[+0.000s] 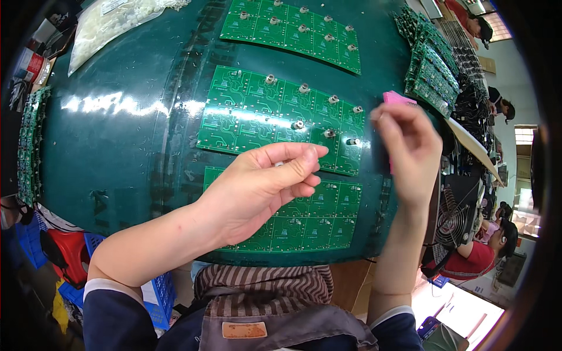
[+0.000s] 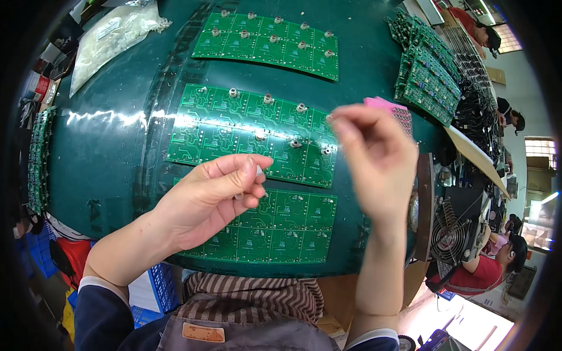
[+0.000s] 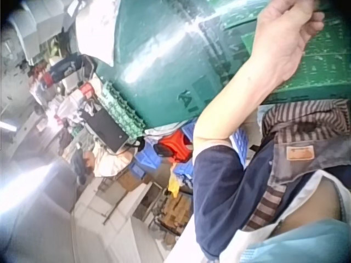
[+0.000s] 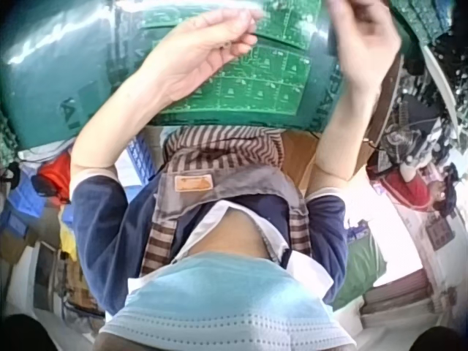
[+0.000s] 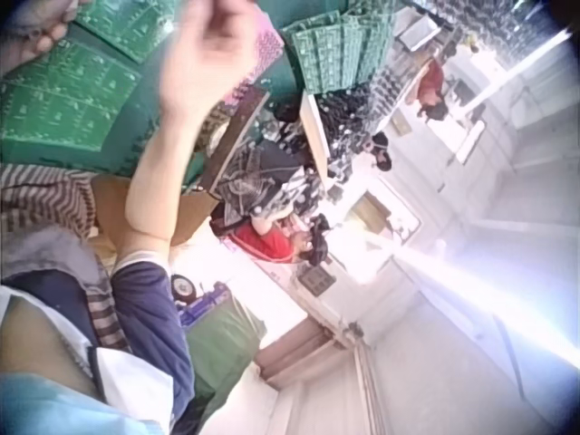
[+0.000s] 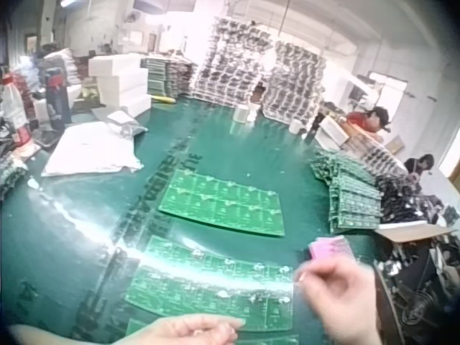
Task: The person assembles circuit boards by hand by fitting plastic spacers onto electronic components and inserting them into the boards, then stacks and arranges circuit boards on the table.
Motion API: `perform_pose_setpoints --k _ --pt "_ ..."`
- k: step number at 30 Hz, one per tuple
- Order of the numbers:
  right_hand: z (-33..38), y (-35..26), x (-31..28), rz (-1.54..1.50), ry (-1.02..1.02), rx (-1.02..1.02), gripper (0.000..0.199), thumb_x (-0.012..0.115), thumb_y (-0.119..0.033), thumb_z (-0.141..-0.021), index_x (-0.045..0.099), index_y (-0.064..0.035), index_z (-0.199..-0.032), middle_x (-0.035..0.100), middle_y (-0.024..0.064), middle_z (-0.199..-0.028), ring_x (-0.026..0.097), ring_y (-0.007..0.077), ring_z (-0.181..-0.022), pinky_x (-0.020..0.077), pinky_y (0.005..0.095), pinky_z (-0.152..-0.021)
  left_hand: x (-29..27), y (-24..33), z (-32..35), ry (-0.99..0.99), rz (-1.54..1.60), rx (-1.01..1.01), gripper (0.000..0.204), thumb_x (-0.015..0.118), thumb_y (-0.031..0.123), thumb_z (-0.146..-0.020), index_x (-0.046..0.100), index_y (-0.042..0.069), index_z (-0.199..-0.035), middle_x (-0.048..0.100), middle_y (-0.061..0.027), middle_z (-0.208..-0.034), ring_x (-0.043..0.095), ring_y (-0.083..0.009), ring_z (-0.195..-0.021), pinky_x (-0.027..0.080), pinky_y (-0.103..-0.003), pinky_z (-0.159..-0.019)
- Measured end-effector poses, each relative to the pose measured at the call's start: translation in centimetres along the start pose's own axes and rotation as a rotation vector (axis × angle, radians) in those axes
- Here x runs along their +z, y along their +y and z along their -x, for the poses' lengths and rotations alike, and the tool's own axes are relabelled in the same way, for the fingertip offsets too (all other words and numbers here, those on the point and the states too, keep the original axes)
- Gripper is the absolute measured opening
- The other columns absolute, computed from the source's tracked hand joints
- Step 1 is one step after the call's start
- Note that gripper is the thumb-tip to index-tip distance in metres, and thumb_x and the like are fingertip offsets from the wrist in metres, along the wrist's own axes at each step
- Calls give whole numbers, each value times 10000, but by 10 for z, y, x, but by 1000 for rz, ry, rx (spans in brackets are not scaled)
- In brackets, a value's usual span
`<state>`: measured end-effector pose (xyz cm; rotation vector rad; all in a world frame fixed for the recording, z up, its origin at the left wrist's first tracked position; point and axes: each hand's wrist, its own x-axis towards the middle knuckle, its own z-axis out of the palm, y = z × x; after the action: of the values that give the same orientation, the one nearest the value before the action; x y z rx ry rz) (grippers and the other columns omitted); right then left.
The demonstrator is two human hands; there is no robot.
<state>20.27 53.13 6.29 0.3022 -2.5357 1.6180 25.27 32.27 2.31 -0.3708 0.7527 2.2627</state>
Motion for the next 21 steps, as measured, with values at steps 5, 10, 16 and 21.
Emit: perform_pose_setpoints --k 5,10,16,21 --pt "39 -14 36 -319 -124 -1 158 637 102 -761 589 57 -906 624 115 -902 620 169 -853 499 266 -770 2 -1 0 -34 83 26 287 560 189 -898 542 22 -1131 614 -51 -969 601 -102 -832 511 -200 -755" --pt "41 -8 38 -337 -93 -7 154 641 97 -761 593 55 -901 633 114 -893 624 169 -847 500 265 -773 3 -1 0 -37 131 22 275 562 165 -893 553 22 -1127 629 -43 -939 621 -107 -840 522 -195 -756" --pt "41 -9 38 -311 -101 -26 145 663 84 -744 612 41 -873 639 118 -881 626 180 -843 499 275 -771 5 0 0 21 85 24 278 577 129 -883 554 22 -1139 629 -44 -952 607 -93 -815 515 -183 -742" --pt "38 -7 38 -148 -111 -150 155 688 82 -710 641 27 -848 650 120 -858 627 192 -848 496 287 -769 5 4 3 -8 80 0 329 599 118 -869 533 7 -1171 618 -35 -952 596 -79 -802 510 -176 -735"
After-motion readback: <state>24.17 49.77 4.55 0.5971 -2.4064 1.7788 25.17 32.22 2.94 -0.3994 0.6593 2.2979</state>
